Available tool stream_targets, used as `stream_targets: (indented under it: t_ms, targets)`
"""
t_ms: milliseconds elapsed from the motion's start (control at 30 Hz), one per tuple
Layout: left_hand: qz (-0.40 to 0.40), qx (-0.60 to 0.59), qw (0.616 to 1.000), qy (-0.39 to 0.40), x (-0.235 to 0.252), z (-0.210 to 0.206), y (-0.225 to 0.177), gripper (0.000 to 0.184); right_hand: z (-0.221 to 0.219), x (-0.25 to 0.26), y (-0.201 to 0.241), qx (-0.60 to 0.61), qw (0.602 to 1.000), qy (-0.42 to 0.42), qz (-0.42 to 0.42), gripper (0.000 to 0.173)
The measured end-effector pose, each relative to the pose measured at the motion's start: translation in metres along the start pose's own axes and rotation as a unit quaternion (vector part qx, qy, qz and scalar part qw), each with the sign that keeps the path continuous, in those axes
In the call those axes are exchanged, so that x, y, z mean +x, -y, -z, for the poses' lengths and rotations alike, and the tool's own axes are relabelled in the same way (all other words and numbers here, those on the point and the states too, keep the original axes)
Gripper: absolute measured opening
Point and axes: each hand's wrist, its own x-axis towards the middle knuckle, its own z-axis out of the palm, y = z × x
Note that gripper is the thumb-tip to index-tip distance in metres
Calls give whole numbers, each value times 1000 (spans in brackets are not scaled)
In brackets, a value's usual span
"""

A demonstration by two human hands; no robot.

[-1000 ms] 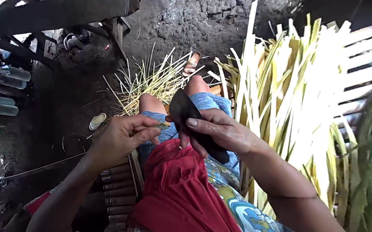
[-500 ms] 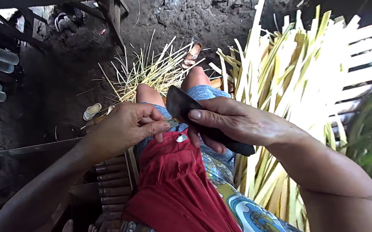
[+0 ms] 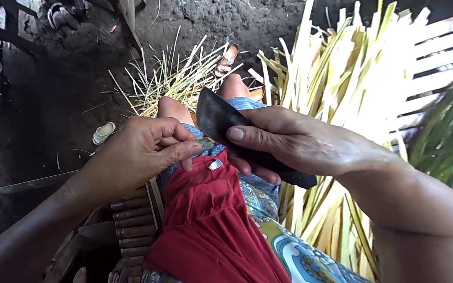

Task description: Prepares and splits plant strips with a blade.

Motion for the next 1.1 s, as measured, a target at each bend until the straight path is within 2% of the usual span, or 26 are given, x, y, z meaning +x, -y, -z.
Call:
stream_targets:
  t_ms: [233,500,600,700,767,833,900,967,1000,1033,1100]
  targets:
    - [-22,-25,999,-21,-7,-7,-6,4,-9,-8,7,-36,999,-10,26,22]
    - [-10,-32,999,-20,-20,-23,-9,3,-34,-18,-1,54,999,-5,-6,19]
    - [2,-28,999,-26,-25,-34,-10,9,-48,-16,-8,96,995,-12,-8,12]
    - [-2,14,999,-29,-28,-37,-9,13,-59,-11,-17,66,997,-29,29,13]
    - [2,8,999,-38,-26,-34,-5,8,-55,-3,-25,-2,995,-63,82,19]
    - [67,-76,994,-45,-23,-34,-2,5,-39,10,-37,-121,976,-114,138,25]
    - [177,-137,973,-64,-20,-40,-11,18,-16,18,-44,-176,961,-164,136,28]
    - [290,-148,925,-195,-9,-69,-26,18,-2,21,-49,-171,958,-204,110,36]
    - [273,-187,914,-235,-10,-79,-14,17,-1,23,-52,-158,957,-223,99,41]
    - [220,-243,912,-246,-15,-85,6,14,-6,25,-57,-154,953,-246,85,44]
    - [104,-310,916,-232,-18,-95,44,12,-21,27,-66,-205,934,-285,66,46]
